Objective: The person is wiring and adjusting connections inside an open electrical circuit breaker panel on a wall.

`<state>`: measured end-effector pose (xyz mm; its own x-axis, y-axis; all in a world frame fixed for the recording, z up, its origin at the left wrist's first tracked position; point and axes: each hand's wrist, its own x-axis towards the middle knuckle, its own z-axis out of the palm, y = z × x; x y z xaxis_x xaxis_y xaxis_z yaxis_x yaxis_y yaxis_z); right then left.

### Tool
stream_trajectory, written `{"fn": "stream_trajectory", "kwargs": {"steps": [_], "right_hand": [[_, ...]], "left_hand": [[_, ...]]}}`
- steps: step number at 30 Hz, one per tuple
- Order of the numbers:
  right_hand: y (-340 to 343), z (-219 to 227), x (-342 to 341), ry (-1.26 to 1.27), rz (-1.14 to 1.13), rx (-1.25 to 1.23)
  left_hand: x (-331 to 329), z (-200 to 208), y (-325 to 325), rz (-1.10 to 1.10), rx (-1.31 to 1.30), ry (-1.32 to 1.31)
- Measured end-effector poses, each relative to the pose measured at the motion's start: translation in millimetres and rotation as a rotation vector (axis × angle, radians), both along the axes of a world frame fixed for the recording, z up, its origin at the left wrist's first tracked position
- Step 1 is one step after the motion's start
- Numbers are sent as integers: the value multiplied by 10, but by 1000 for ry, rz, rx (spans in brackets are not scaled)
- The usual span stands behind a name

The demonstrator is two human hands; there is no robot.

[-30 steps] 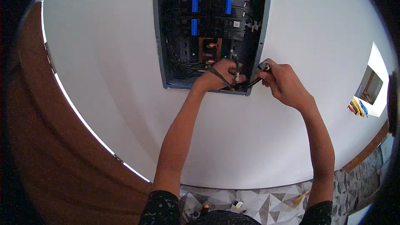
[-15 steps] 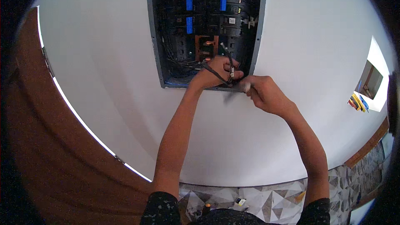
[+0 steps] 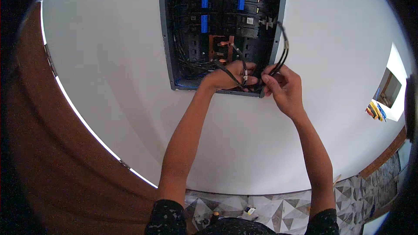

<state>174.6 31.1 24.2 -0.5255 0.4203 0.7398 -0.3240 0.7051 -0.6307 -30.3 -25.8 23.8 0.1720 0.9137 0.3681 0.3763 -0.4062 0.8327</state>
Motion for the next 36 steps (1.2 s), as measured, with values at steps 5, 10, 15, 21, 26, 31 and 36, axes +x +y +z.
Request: {"fn": "stream_trajectory", "kwargs": {"steps": [5, 10, 15, 21, 26, 31, 36], "right_hand": [[122, 143, -6, -82, -68, 151], [111, 184, -20, -49, -77, 178], [107, 256, 51, -171, -183, 236], [68, 540, 111, -8, -113, 192], [93, 684, 218, -33, -89, 283], [106, 794, 347, -180, 38, 189], [124, 1000, 303, -336, 116, 260]], "left_hand": [[39, 28, 0, -62, -114, -129], [-9, 21, 43, 3, 76, 98], [86, -8, 129, 99, 116, 159], [-93, -149, 86, 196, 158, 83], [164, -239, -235, 380, 259, -270], [1020, -500, -832, 1124, 477, 209], [1552, -639, -952, 847, 697, 40]]}}
